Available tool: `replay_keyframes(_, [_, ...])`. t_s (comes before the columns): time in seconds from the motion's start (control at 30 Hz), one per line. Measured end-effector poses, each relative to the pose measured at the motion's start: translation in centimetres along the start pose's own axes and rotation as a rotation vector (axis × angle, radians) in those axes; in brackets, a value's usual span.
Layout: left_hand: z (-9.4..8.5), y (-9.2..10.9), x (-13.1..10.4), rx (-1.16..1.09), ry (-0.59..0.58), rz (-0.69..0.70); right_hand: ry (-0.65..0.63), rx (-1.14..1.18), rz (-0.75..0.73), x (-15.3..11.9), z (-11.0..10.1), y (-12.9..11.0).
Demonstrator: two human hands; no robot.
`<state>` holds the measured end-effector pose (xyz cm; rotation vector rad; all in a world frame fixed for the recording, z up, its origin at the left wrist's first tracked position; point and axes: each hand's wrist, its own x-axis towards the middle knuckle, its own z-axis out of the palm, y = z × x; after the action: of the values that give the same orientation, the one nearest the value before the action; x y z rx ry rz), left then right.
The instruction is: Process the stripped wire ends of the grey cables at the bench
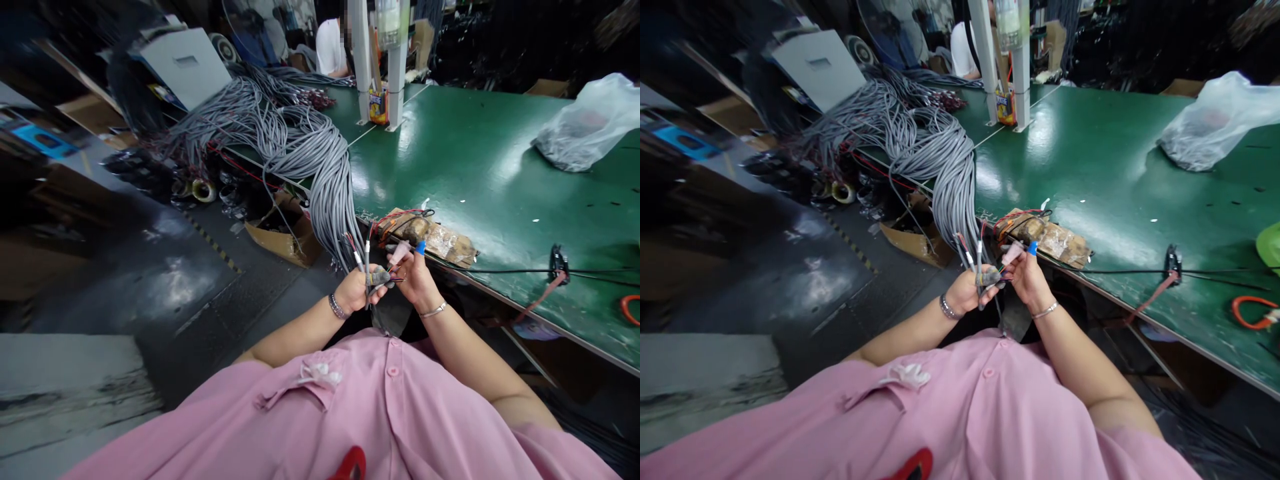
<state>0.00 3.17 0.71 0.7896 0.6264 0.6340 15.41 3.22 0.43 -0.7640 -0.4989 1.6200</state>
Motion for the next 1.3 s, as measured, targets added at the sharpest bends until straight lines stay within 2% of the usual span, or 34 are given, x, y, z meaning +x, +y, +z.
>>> replay_keyframes(0.13, [0.5,-0.5,-1.1,0.079,0.046,0.091,-0.048,0.012,0.076,-0.8,-0.2,-0.5])
replay_keyframes(0.33, [1.2,-0.7,-1.2,0.068,0.126,0.174,0.044,-0.101,-0.078,-0.9,0.6,-0.6])
replay_keyframes(0.53, [1.3,-0.4,-0.7,0.046,0.141,0.168,0.088,-0.11,-0.085,-0.6,0.7,-0.4])
replay_keyframes(0.6, [1.2,-0.4,-0.6,0.046,0.144,0.163,0.119,-0.148,-0.153,-0.5,0.6,-0.1])
replay_keyframes(0.7, [1.2,-0.5,-0.6,0.03,0.141,0.161,0.238,-0.286,-0.335,-0.4,0.4,0.3])
replay_keyframes(0.77, [1.1,-0.5,-0.6,0.021,0.135,0.167,0.254,-0.329,-0.372,-0.3,0.3,0.5])
replay_keyframes(0.93, [1.1,-0.8,-0.5,0.036,0.14,0.163,0.131,-0.092,-0.1,0.5,0.4,0.3])
replay_keyframes(1.13, [1.0,-1.1,-0.3,0.058,0.142,0.165,0.16,0.006,-0.128,1.1,0.5,0.4])
replay_keyframes(1.3, [1.0,-1.1,-0.6,0.06,0.173,0.166,0.09,0.005,-0.023,0.0,0.2,0.1])
